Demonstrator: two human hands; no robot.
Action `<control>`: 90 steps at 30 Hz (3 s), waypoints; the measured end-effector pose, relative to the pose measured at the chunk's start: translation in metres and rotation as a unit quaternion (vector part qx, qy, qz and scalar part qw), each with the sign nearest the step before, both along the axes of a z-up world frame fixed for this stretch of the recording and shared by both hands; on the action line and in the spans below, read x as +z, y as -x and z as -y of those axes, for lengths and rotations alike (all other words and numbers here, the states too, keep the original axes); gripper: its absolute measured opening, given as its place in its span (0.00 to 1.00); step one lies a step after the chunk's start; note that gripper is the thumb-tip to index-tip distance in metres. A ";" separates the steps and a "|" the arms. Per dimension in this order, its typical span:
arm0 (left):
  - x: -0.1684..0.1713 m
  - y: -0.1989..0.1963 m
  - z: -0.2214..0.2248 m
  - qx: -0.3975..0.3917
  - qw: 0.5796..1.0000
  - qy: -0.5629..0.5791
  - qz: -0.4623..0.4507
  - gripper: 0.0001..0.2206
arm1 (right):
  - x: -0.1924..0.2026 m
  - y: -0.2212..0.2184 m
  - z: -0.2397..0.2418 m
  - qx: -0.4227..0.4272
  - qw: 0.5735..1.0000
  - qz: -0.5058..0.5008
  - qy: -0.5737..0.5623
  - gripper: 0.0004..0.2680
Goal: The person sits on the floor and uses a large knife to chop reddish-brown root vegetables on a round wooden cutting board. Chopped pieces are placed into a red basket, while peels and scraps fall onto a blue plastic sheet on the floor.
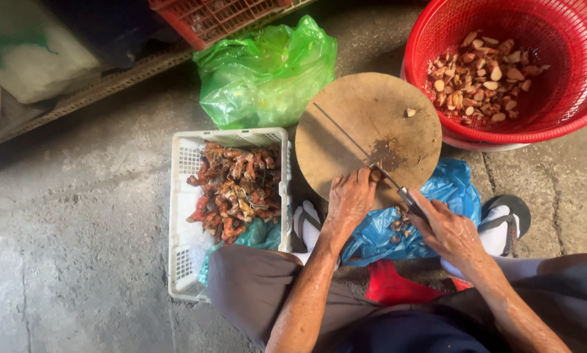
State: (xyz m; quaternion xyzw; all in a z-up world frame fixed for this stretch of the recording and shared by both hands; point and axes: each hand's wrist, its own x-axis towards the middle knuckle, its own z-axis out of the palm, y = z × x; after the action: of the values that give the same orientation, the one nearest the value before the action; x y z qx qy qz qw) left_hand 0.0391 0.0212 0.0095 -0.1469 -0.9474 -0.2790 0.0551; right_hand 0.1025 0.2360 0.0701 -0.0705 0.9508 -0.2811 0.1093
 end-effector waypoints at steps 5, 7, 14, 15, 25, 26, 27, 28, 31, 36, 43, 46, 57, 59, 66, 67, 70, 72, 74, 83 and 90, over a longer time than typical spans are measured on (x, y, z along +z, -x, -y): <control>0.000 -0.001 0.002 0.005 1.000 -0.003 -0.013 0.08 | 0.009 -0.008 -0.001 -0.002 0.994 -0.091 0.067 0.22; -0.001 -0.001 0.001 0.011 1.000 -0.012 -0.001 0.07 | 0.013 -0.010 -0.002 -0.023 0.998 -0.056 0.023 0.22; 0.005 0.000 0.000 0.012 1.000 -0.020 0.011 0.10 | -0.002 0.007 0.008 0.004 0.999 0.017 -0.029 0.23; 0.006 0.000 0.002 0.015 1.000 -0.024 0.014 0.11 | -0.005 0.008 0.008 0.002 0.999 0.018 -0.035 0.23; 0.025 0.015 0.018 0.014 0.997 -0.039 0.070 0.11 | -0.006 -0.002 -0.004 -0.026 0.995 -0.074 0.055 0.24; 0.025 0.017 0.014 0.031 0.989 -0.069 0.128 0.11 | -0.001 0.000 -0.005 -0.026 0.995 -0.082 0.058 0.24; 0.025 0.019 0.011 0.049 0.977 -0.097 0.186 0.12 | 0.004 0.002 -0.006 -0.031 0.993 -0.098 0.058 0.24; 0.022 0.018 0.009 0.047 0.971 -0.117 0.202 0.11 | 0.009 -0.001 -0.006 -0.034 0.992 -0.110 0.057 0.23; 0.004 0.020 0.006 0.047 0.958 -0.156 0.234 0.11 | 0.023 -0.008 -0.008 -0.054 0.994 -0.081 0.058 0.23; -0.027 0.026 0.016 0.037 0.949 -0.190 0.248 0.12 | 0.024 -0.007 -0.004 -0.039 0.992 -0.095 0.077 0.23; -0.022 0.019 0.015 0.041 0.968 -0.088 0.229 0.12 | -0.014 0.012 0.003 0.006 1.000 -0.016 0.002 0.24; -0.014 0.013 0.011 0.034 0.978 -0.090 0.187 0.12 | -0.017 0.004 -0.004 -0.035 0.994 -0.003 0.103 0.25; -0.001 0.012 0.001 0.069 0.977 -0.139 0.143 0.08 | -0.006 0.008 0.004 -0.030 0.999 -0.008 0.041 0.24; 0.000 0.013 0.000 0.072 0.977 -0.128 0.154 0.08 | -0.016 0.013 0.007 0.004 1.000 -0.019 -0.012 0.24; -0.002 0.014 0.003 0.071 0.978 -0.132 0.146 0.09 | -0.019 0.016 -0.003 0.013 0.984 -0.109 0.138 0.24; -0.003 0.016 0.002 0.073 0.978 -0.138 0.139 0.08 | -0.015 0.016 -0.005 0.007 0.983 -0.129 0.130 0.23; -0.006 0.014 -0.001 0.083 0.978 -0.134 0.139 0.07 | -0.006 0.009 -0.009 -0.020 0.991 -0.110 0.078 0.23; -0.005 0.017 -0.003 0.093 0.978 -0.105 0.158 0.07 | -0.004 0.011 -0.006 -0.036 0.997 -0.054 0.042 0.23; -0.003 0.016 -0.005 0.080 0.983 -0.084 0.143 0.09 | -0.008 0.015 -0.001 -0.047 0.999 0.024 0.014 0.23; -0.003 0.019 -0.011 0.084 0.984 -0.098 0.124 0.09 | 0.003 0.022 -0.004 -0.010 0.995 -0.084 0.047 0.22; -0.009 0.021 -0.012 0.093 0.981 -0.094 0.143 0.08 | -0.013 0.008 0.001 -0.014 0.990 -0.106 0.090 0.25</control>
State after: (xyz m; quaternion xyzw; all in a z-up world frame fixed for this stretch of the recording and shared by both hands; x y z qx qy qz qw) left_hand 0.0176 0.0336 0.0009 -0.0112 -0.9247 -0.3782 -0.0416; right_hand 0.0949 0.2354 0.0567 -0.0959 0.9289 -0.3577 -0.0029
